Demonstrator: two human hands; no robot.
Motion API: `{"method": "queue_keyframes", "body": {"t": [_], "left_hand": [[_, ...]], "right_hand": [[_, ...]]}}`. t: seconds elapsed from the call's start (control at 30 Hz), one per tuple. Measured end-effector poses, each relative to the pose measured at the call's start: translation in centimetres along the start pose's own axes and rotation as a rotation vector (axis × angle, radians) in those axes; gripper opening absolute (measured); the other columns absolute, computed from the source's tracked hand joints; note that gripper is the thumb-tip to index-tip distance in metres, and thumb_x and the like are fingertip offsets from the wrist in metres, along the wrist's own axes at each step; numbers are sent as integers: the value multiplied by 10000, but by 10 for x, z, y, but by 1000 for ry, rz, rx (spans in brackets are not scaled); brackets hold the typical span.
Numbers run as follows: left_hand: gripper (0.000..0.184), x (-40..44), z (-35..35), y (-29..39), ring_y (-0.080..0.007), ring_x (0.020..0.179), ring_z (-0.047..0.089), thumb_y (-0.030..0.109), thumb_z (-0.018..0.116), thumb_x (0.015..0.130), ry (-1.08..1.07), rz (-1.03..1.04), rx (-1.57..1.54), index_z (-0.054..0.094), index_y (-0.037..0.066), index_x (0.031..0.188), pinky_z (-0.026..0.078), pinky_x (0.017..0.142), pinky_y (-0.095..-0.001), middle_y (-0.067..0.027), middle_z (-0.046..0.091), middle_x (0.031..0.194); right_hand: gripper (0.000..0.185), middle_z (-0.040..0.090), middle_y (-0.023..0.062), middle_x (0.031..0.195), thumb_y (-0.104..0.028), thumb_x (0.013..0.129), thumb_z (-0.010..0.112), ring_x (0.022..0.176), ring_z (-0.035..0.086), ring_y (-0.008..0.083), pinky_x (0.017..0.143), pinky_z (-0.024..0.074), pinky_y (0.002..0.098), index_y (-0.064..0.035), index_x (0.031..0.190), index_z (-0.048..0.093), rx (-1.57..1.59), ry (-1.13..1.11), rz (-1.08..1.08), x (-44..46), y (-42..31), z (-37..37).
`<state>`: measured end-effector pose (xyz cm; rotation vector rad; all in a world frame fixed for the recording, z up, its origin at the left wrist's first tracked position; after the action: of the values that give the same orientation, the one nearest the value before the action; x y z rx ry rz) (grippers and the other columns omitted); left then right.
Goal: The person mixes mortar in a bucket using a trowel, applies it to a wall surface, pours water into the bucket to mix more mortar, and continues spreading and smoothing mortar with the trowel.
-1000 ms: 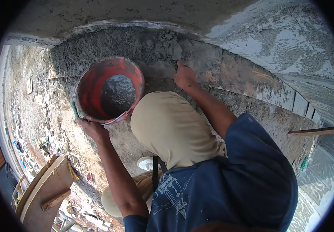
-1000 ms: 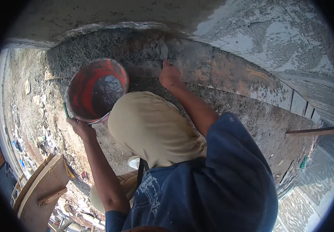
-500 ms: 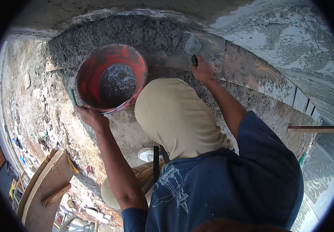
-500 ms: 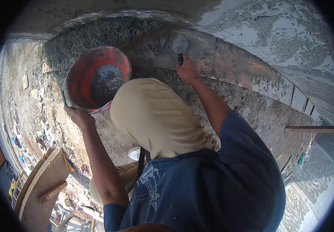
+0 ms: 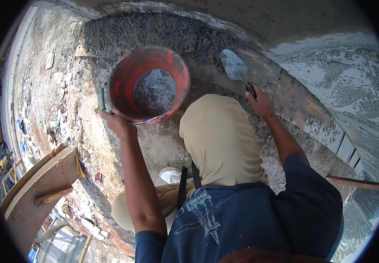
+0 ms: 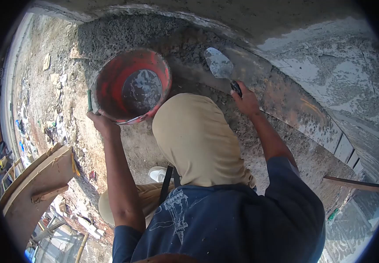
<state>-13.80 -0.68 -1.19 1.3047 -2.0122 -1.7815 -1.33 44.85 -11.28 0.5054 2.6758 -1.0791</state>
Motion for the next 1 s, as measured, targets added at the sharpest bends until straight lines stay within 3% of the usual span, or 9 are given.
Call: {"method": "queue_keyframes", "body": {"t": [0.1, 0.13, 0.27, 0.33, 0.47, 0.57, 0.77, 0.87, 1.0], "left_hand": [[526, 50, -12, -54, -412, 1129, 579, 297, 365, 1058, 86, 489, 792, 440, -125, 1363, 441, 971, -460, -306, 555, 1306], [546, 37, -7, -44, -496, 1223, 505, 278, 398, 1036, 84, 434, 842, 418, -135, 1392, 390, 1018, -504, -364, 484, 1376], [561, 29, 0, -45, -486, 1117, 529, 332, 348, 1061, 120, 284, 419, 475, -147, 1323, 395, 991, -476, -368, 525, 1294], [585, 20, 3, -36, -461, 1043, 542, 363, 330, 1067, 116, 283, 383, 502, -154, 1281, 408, 952, -473, -353, 561, 1230], [611, 16, 4, -31, -410, 939, 562, 397, 332, 1070, 110, 302, 540, 524, -158, 1239, 435, 873, -473, -318, 610, 1130], [588, 12, 8, -30, -401, 889, 577, 382, 345, 1070, 81, 329, 276, 541, -149, 1228, 444, 827, -476, -314, 629, 1069], [563, 33, 5, -55, -373, 844, 591, 351, 346, 1074, 277, 646, 790, 599, -147, 1147, 445, 810, -468, -309, 646, 969], [568, 22, 11, -40, -347, 830, 586, 359, 356, 1075, 133, 404, 337, 612, -147, 1109, 444, 790, -454, -286, 646, 949], [460, 5, 18, -21, -421, 878, 595, 270, 360, 1061, 102, 436, 384, 543, -140, 1162, 430, 789, -505, -322, 631, 1040]], "right_hand": [[458, 688, 237, 1063, -404, 957, 579, 1011, 655, 440, 877, 508, 503, -114, 1309, 545, -260, -297, 16, 1, 8, -28], [457, 688, 241, 1061, -408, 959, 577, 1014, 654, 441, 882, 508, 505, -99, 1296, 557, -326, -361, 21, 7, 9, -29], [483, 687, 254, 1067, -419, 964, 564, 1026, 650, 446, 898, 508, 507, -25, 1242, 593, -379, -236, 46, 71, -41, 12], [538, 681, 261, 1112, -436, 962, 562, 1079, 633, 446, 943, 493, 517, 21, 1245, 596, -365, -64, -52, 139, -74, 49], [578, 645, 259, 1221, -457, 964, 550, 1157, 604, 428, 992, 478, 500, 13, 1301, 581, -316, -64, -20, 229, -137, 77], [611, 627, 253, 1266, -483, 964, 542, 1188, 589, 419, 1005, 474, 490, 9, 1324, 572, -301, -49, -64, 225, -121, 73], [646, 633, 251, 1260, -523, 951, 552, 1182, 595, 416, 995, 477, 477, 2, 1325, 575, -217, 7, -36, 184, -93, 52], [638, 654, 252, 1215, -524, 948, 553, 1152, 612, 417, 979, 485, 476, -11, 1327, 578, -261, 55, -30, 163, -97, 24], [583, 687, 239, 1136, -508, 938, 577, 1073, 647, 420, 928, 509, 485, -49, 1296, 604, -358, 105, -102, 147, -105, -6]]}}
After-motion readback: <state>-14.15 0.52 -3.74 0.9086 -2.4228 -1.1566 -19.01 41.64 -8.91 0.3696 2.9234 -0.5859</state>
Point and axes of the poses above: each hand's wrist, its own x-axis towards the middle knuckle, its own z-axis out of the palm, y = z × x, the point moved 1 cm from there along x, towards the middle knuckle
